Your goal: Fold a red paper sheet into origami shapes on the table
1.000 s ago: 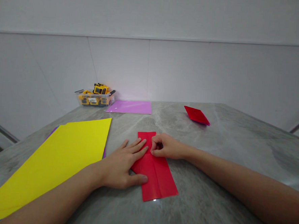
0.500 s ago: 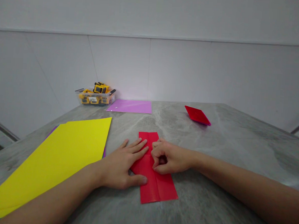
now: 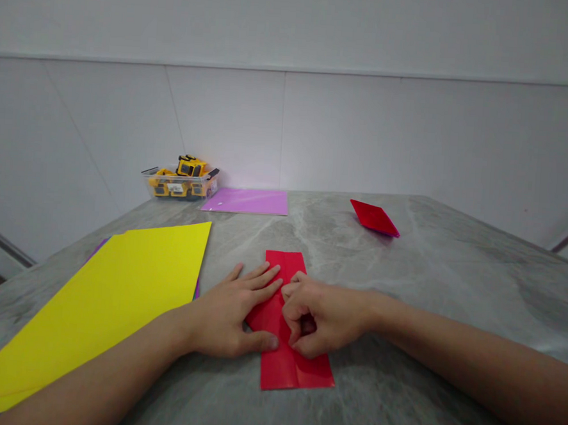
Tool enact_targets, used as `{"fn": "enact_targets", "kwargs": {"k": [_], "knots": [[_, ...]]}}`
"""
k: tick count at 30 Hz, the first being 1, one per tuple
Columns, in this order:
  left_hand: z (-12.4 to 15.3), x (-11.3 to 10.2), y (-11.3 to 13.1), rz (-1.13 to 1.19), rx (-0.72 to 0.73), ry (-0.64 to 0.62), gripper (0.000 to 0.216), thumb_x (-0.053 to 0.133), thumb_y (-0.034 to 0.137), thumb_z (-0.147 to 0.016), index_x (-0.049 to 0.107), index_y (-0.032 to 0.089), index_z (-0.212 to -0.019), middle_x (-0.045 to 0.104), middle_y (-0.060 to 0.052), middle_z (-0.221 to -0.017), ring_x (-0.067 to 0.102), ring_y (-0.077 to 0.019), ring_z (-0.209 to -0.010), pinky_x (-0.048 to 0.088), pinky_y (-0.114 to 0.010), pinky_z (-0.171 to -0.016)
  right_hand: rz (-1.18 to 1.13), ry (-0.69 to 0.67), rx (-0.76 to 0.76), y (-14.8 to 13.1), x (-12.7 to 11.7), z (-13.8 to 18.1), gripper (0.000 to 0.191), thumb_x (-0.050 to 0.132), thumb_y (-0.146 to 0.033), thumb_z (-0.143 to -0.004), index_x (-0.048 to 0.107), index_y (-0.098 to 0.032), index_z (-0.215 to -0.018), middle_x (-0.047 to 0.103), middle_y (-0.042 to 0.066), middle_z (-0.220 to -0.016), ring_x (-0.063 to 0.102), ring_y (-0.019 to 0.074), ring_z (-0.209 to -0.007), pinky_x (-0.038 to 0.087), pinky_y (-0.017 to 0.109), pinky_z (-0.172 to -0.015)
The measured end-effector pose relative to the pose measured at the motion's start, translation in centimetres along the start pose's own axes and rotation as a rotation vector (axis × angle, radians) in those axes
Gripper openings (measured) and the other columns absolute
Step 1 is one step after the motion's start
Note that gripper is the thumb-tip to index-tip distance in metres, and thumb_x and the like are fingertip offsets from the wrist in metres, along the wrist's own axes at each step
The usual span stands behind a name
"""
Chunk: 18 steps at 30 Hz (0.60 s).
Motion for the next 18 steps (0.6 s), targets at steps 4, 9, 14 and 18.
{"fn": "enact_targets", "kwargs": {"k": [4,9,14,18], "knots": [[0.0,0.1,-0.1,-0.002,0.008,0.002,0.087,0.051,0.066,-0.080,0.020,0.023,-0.149,0.014,-0.011,-0.156,0.011,-0.0312,-0.143,0.005,-0.058,-0.113,0.002,-0.024,-0.033,-0.7,0.2,0.1,0.014,0.066,-0.008,-0.065,0.058,-0.016,-0.058,0.054,-0.005,-0.056,0.048,0.0103,-0.064,0.041,0.030,-0.081],[0.1,-0.1,-0.1,0.000,0.018,0.002,0.085,0.055,0.062,-0.080,0.021,0.025,-0.149,0.014,-0.010,-0.156,0.012,-0.0315,-0.143,0.007,-0.059,-0.113,-0.004,-0.056,-0.113,-1.7,0.7,0.2,0.016,0.070,-0.008,-0.065,0.058,-0.015,-0.057,0.055,-0.006,-0.056,0.049,0.0097,-0.064,0.038,0.031,-0.086],[0.1,-0.1,-0.1,-0.004,0.010,0.004,0.085,0.055,0.060,-0.080,0.022,0.023,-0.149,0.016,-0.011,-0.155,0.014,-0.0310,-0.143,0.006,-0.060,-0.112,-0.064,-0.129,-0.191,-2.2,1.8,0.0,0.016,0.075,-0.018,-0.068,0.062,-0.016,-0.060,0.057,-0.006,-0.057,0.050,0.0091,-0.064,0.039,0.027,-0.080],[0.1,0.1,-0.3,-0.038,-0.024,0.041,0.083,0.050,0.061,-0.083,0.021,0.020,-0.149,0.016,-0.011,-0.155,0.014,-0.0284,-0.143,0.009,-0.055,-0.114,-0.186,-0.053,-0.203,-1.3,1.8,-0.2,0.022,0.078,-0.033,-0.070,0.066,-0.017,-0.062,0.055,-0.006,-0.054,0.047,0.0081,-0.059,0.039,0.024,-0.070]]}}
Point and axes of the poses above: each hand's wrist, its own z-axis away from the middle knuckle, its own x-axis out of the palm, y = z × x, the point moved 5 cm from there along -z, towards the middle knuckle
